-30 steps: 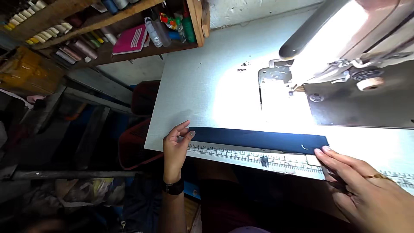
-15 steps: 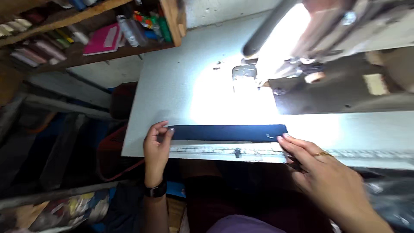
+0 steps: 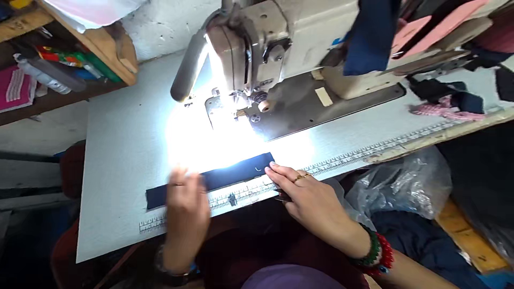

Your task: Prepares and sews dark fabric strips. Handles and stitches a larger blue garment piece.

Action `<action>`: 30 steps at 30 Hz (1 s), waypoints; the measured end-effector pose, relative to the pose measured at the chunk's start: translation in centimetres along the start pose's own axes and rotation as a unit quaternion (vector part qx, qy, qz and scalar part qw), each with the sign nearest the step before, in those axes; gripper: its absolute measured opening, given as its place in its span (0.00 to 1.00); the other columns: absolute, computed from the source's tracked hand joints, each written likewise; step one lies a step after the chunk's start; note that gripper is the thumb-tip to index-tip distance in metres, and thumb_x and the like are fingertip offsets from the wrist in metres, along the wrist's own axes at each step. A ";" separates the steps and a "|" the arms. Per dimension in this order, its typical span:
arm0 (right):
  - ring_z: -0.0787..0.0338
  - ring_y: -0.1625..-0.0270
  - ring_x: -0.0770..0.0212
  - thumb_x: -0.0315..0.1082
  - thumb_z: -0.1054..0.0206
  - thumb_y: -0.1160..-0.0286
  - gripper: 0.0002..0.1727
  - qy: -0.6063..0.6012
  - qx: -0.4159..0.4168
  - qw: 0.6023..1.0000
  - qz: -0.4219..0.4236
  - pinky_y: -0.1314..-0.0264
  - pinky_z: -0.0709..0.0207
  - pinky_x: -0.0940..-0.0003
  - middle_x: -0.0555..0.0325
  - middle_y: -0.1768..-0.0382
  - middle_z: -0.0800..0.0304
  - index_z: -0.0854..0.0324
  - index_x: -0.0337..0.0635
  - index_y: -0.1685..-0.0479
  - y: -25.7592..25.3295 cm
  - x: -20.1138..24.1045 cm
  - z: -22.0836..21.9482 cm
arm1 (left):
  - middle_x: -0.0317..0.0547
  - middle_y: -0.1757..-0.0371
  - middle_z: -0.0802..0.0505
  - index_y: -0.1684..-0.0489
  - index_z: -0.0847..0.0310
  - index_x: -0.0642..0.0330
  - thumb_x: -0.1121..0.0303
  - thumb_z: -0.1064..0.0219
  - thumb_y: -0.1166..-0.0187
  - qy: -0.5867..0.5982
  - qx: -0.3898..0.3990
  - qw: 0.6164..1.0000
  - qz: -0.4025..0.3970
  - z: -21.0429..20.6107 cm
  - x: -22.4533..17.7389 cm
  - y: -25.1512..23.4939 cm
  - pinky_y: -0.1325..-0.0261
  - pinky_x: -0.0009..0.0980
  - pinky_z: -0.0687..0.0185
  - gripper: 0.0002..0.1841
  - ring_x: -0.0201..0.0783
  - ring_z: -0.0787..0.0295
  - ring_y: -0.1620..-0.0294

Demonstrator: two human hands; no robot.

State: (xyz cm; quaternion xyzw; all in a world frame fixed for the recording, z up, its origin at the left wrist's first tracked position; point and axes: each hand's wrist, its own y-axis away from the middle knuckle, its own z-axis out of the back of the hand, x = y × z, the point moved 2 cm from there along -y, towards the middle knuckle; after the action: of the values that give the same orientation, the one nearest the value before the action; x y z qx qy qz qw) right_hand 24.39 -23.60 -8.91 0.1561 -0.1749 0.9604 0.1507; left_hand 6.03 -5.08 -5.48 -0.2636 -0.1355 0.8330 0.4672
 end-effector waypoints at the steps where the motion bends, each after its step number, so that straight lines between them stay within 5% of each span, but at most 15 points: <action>1: 0.07 0.38 0.46 0.25 0.29 0.43 0.34 0.001 0.003 1.000 0.000 0.50 0.12 0.47 0.55 0.26 0.14 0.16 0.47 0.27 0.0 0.0 0.0 | 0.59 0.38 0.09 0.41 0.11 0.64 0.68 0.43 0.13 0.058 0.026 0.997 -0.050 -1.3 -2.0 -0.4 0.34 0.45 0.18 0.16 0.52 0.13 0.36; 3: 0.06 0.41 0.46 0.24 0.28 0.47 0.32 0.005 0.001 1.000 0.002 0.54 0.12 0.48 0.54 0.27 0.13 0.13 0.44 0.33 0.0 0.0 0.0 | 0.49 0.22 0.16 0.24 0.19 0.55 0.62 0.47 0.09 0.127 0.135 0.976 -0.116 -3.7 -5.2 -0.7 0.18 0.58 0.33 0.20 0.48 0.23 0.19; 5: 0.05 0.42 0.47 0.27 0.27 0.46 0.31 0.015 0.003 1.000 0.010 0.55 0.11 0.51 0.55 0.27 0.13 0.13 0.44 0.33 0.1 -0.1 0.1 | 0.43 0.14 0.23 0.16 0.28 0.53 0.53 0.51 0.07 0.100 0.207 0.963 -0.143 -5.6 -6.2 -0.3 0.14 0.73 0.52 0.26 0.48 0.34 0.10; 6: 0.05 0.43 0.47 0.27 0.27 0.45 0.32 0.013 0.006 1.000 0.018 0.56 0.12 0.52 0.56 0.26 0.13 0.14 0.45 0.31 0.1 -0.2 0.2 | 0.43 0.13 0.24 0.15 0.29 0.54 0.51 0.51 0.08 0.076 0.213 0.963 -0.150 -6.1 -6.1 -0.2 0.15 0.75 0.54 0.28 0.48 0.35 0.10; 12: 0.06 0.45 0.50 0.30 0.35 0.37 0.24 -0.018 -0.013 0.999 0.048 0.55 0.11 0.55 0.58 0.35 0.08 0.12 0.49 0.36 0.5 -1.8 1.4 | 0.41 0.13 0.24 0.17 0.26 0.55 0.51 0.52 0.07 0.064 0.227 0.961 -0.147 -5.6 -5.0 -0.3 0.15 0.74 0.53 0.27 0.46 0.35 0.10; 19: 0.07 0.47 0.46 0.27 0.34 0.39 0.25 -0.003 -0.037 0.998 0.049 0.58 0.13 0.53 0.58 0.35 0.08 0.11 0.47 0.37 -2.3 -3.0 2.3 | 0.43 0.12 0.25 0.16 0.27 0.55 0.51 0.52 0.07 0.032 0.233 0.961 -0.148 -6.0 -2.5 -3.2 0.15 0.75 0.53 0.28 0.47 0.35 0.10; 27: 0.12 0.44 0.49 0.25 0.36 0.33 0.22 0.038 -0.013 0.992 0.117 0.60 0.19 0.58 0.65 0.23 0.17 0.12 0.47 0.38 -7.1 -3.0 1.1 | 0.42 0.10 0.29 0.14 0.30 0.55 0.51 0.54 0.07 0.019 0.256 0.953 -0.160 -6.8 -0.8 -6.1 0.12 0.73 0.58 0.28 0.44 0.42 0.07; 30: 0.11 0.47 0.47 0.25 0.34 0.33 0.15 0.064 0.016 0.988 0.141 0.64 0.19 0.58 0.59 0.39 0.08 0.10 0.46 0.49 -8.3 -3.4 0.1 | 0.41 0.10 0.30 0.14 0.30 0.54 0.51 0.55 0.06 0.029 0.256 0.953 -0.160 -6.9 -0.3 -6.6 0.11 0.70 0.59 0.28 0.42 0.43 0.07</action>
State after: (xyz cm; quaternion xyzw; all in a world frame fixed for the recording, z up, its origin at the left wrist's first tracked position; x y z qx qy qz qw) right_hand 30.34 -17.05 -7.66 0.0707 -0.1695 0.9827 0.0221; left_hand 14.74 -2.03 -7.91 -0.1339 0.0558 0.7459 0.6501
